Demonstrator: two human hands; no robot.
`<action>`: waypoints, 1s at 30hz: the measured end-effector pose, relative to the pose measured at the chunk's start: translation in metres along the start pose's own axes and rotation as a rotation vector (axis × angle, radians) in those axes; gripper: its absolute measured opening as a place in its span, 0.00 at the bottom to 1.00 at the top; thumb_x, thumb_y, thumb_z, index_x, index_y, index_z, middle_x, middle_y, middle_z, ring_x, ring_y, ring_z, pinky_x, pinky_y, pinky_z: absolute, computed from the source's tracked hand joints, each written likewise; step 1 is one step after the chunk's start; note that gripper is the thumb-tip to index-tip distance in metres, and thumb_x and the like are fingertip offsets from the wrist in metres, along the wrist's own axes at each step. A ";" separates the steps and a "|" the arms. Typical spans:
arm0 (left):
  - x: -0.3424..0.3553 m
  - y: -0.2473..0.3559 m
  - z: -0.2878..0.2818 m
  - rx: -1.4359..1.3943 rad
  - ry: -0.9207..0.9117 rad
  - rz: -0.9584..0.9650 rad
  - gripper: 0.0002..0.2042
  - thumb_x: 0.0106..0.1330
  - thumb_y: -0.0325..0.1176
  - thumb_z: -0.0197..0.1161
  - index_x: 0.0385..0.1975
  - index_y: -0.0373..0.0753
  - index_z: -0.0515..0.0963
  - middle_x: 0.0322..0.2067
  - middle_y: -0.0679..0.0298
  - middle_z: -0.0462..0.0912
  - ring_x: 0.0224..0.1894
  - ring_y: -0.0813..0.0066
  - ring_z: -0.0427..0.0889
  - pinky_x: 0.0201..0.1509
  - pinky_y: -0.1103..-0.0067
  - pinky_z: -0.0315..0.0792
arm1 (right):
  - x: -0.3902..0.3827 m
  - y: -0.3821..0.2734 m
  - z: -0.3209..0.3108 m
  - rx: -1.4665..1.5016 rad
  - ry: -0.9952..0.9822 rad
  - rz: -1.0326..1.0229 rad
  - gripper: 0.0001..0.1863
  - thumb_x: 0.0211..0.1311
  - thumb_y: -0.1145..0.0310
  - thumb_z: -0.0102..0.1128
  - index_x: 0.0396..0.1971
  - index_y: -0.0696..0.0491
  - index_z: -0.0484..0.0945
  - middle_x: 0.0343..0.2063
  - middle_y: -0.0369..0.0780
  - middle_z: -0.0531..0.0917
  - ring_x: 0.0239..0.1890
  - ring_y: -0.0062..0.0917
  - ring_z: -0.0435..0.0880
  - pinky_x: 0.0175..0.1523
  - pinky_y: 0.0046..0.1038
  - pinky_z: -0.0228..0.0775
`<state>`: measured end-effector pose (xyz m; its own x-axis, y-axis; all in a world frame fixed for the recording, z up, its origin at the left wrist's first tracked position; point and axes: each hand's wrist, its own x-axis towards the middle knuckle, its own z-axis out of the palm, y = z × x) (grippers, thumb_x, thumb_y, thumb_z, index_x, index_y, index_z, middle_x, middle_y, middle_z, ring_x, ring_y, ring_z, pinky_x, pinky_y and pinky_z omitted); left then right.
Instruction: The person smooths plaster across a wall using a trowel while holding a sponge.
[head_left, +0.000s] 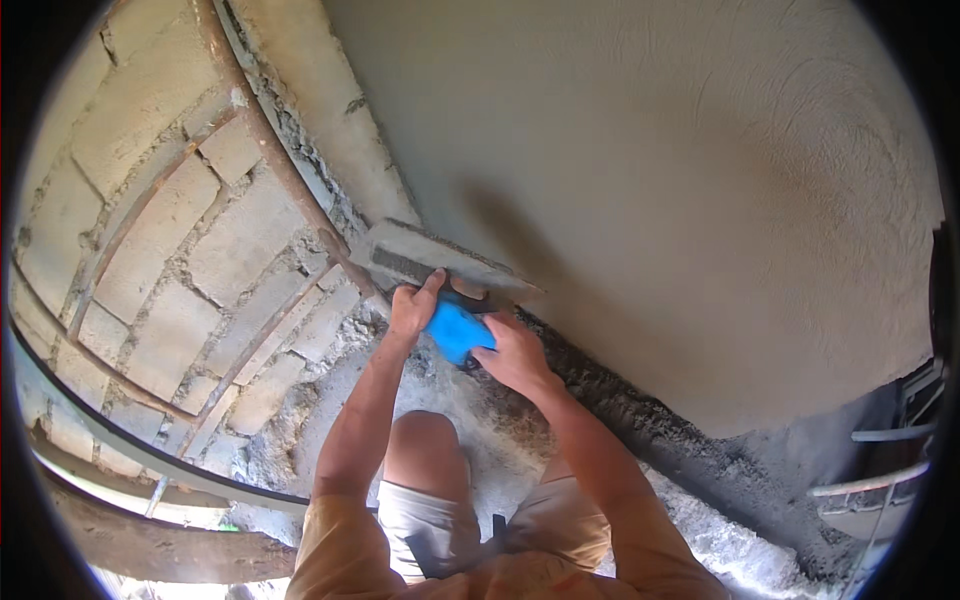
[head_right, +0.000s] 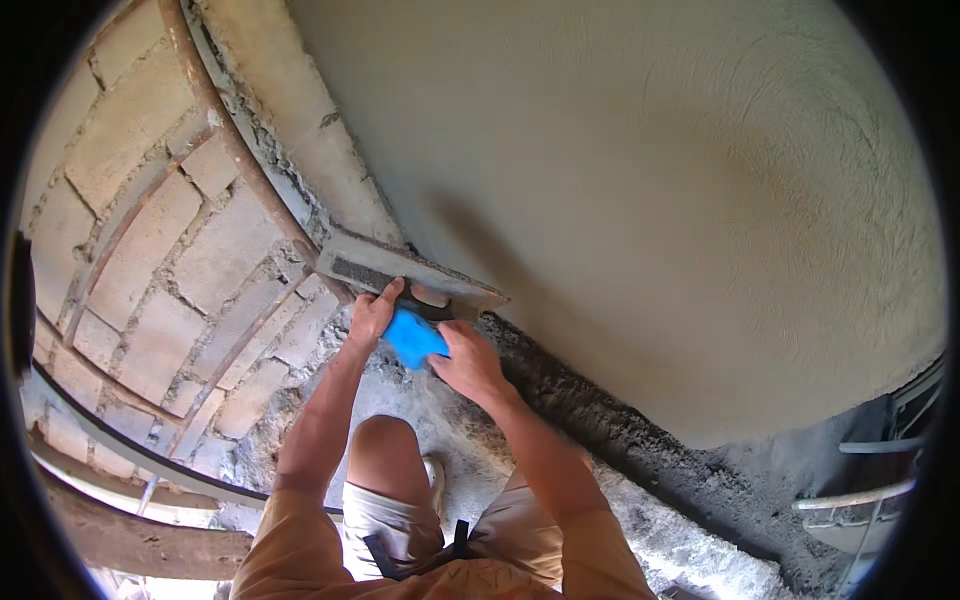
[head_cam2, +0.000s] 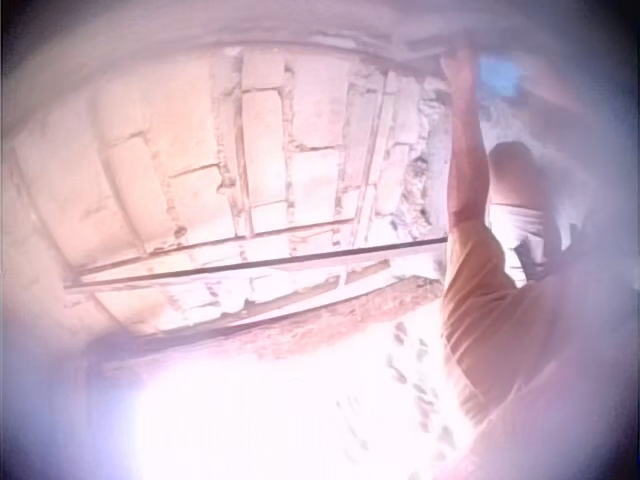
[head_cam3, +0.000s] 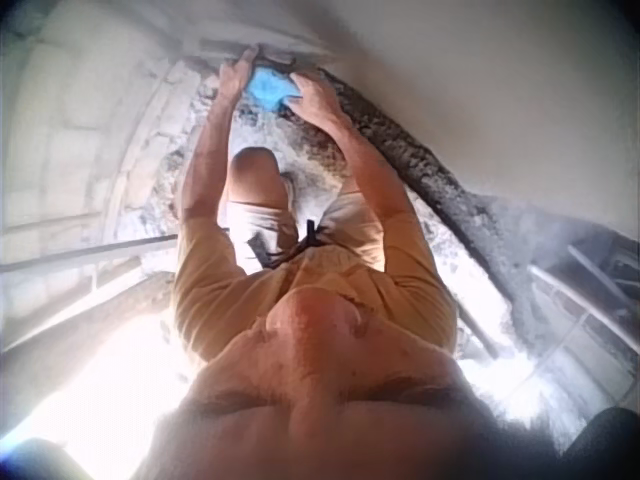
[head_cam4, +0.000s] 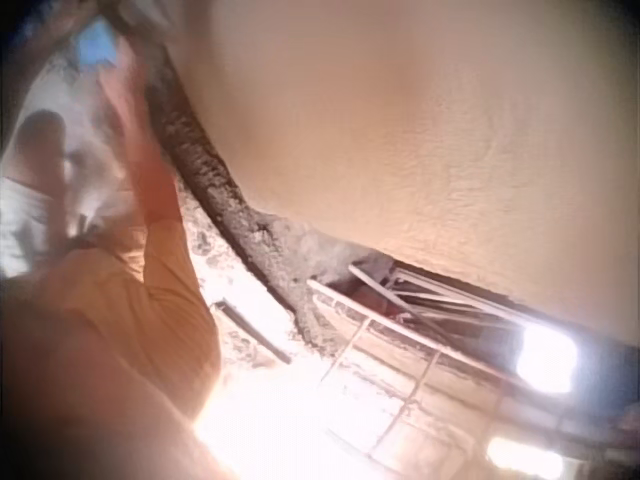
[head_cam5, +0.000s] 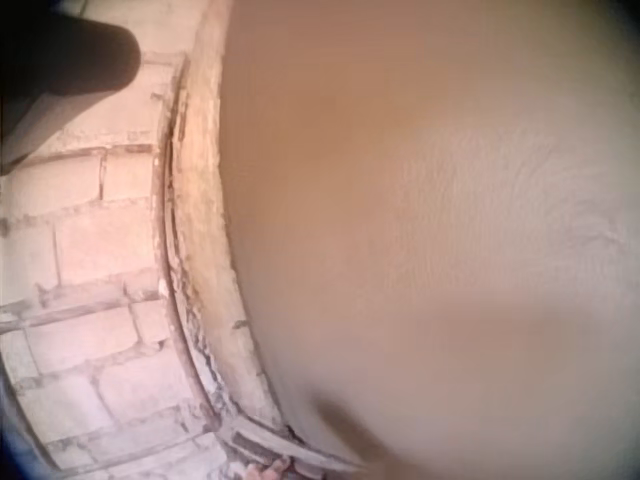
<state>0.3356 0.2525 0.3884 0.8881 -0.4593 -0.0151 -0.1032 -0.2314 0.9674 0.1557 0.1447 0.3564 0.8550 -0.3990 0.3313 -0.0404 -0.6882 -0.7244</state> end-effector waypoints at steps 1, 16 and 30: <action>0.001 -0.008 -0.005 -0.013 -0.003 -0.006 0.21 0.65 0.46 0.65 0.42 0.30 0.83 0.37 0.60 0.86 0.38 0.73 0.81 0.44 0.76 0.75 | -0.008 0.007 -0.010 0.077 0.026 -0.036 0.27 0.50 0.64 0.72 0.51 0.56 0.75 0.44 0.48 0.80 0.44 0.43 0.83 0.50 0.38 0.76; 0.126 -0.099 -0.015 -0.539 -0.087 0.234 0.08 0.70 0.31 0.60 0.36 0.41 0.65 0.28 0.67 0.74 0.28 0.80 0.74 0.33 0.80 0.71 | -0.372 0.030 -0.201 0.093 0.848 1.083 0.26 0.54 0.61 0.64 0.53 0.52 0.75 0.40 0.36 0.81 0.40 0.22 0.80 0.35 0.25 0.78; 0.308 -0.153 0.048 -0.466 0.069 0.432 0.09 0.72 0.38 0.59 0.39 0.41 0.71 0.27 0.75 0.74 0.30 0.88 0.69 0.34 0.86 0.66 | -0.344 -0.101 -0.213 -0.573 1.136 1.195 0.27 0.52 0.61 0.65 0.54 0.53 0.75 0.39 0.37 0.81 0.40 0.23 0.80 0.40 0.26 0.76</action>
<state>0.6038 0.1055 0.2231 0.8384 -0.3682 0.4019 -0.2664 0.3665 0.8915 -0.2448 0.2220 0.4443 -0.5255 -0.8207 0.2244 -0.7007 0.2679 -0.6612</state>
